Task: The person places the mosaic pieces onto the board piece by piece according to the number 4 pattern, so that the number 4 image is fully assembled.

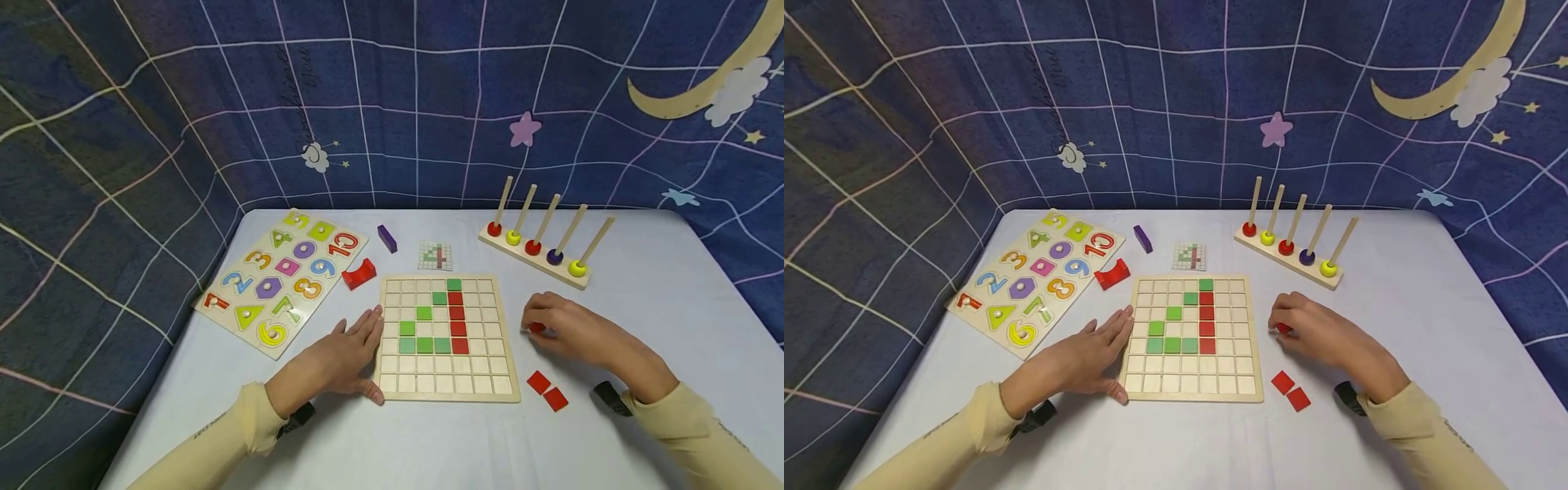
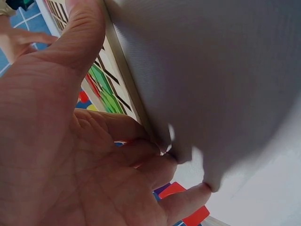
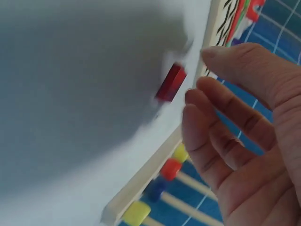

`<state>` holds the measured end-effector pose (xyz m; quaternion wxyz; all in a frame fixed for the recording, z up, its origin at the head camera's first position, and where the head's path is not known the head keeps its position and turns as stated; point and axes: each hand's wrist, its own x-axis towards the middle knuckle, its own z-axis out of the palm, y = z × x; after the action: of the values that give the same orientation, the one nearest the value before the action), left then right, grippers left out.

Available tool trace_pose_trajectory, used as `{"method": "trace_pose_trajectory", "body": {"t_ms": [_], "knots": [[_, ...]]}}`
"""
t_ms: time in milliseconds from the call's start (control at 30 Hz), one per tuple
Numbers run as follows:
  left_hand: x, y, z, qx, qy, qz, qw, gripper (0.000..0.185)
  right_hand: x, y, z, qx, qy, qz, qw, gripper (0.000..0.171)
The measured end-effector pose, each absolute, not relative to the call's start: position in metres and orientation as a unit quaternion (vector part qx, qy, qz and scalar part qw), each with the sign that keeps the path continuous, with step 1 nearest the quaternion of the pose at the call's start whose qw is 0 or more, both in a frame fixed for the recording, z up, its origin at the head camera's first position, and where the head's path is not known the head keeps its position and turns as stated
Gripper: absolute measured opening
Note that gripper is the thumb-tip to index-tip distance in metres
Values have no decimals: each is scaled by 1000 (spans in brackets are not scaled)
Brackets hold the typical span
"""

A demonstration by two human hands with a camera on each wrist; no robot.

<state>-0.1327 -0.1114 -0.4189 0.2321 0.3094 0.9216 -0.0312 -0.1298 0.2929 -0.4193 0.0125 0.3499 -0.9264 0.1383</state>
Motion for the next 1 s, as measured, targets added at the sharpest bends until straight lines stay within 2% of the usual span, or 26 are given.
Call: {"method": "trace_pose_trajectory", "body": {"t_ms": [267,533,1000], "knots": [[-132,-111,-417,308,922,-27,235,133,-137,306,-431,364,-917,162,31,31],[-131,-110,-417,308,922,-27,233,132,-135,306,-430,351,-925,144,27,27],[-132,-111,-418,311,921,-34,233,132,-117,264,-418,412,-898,122,93,27]]}}
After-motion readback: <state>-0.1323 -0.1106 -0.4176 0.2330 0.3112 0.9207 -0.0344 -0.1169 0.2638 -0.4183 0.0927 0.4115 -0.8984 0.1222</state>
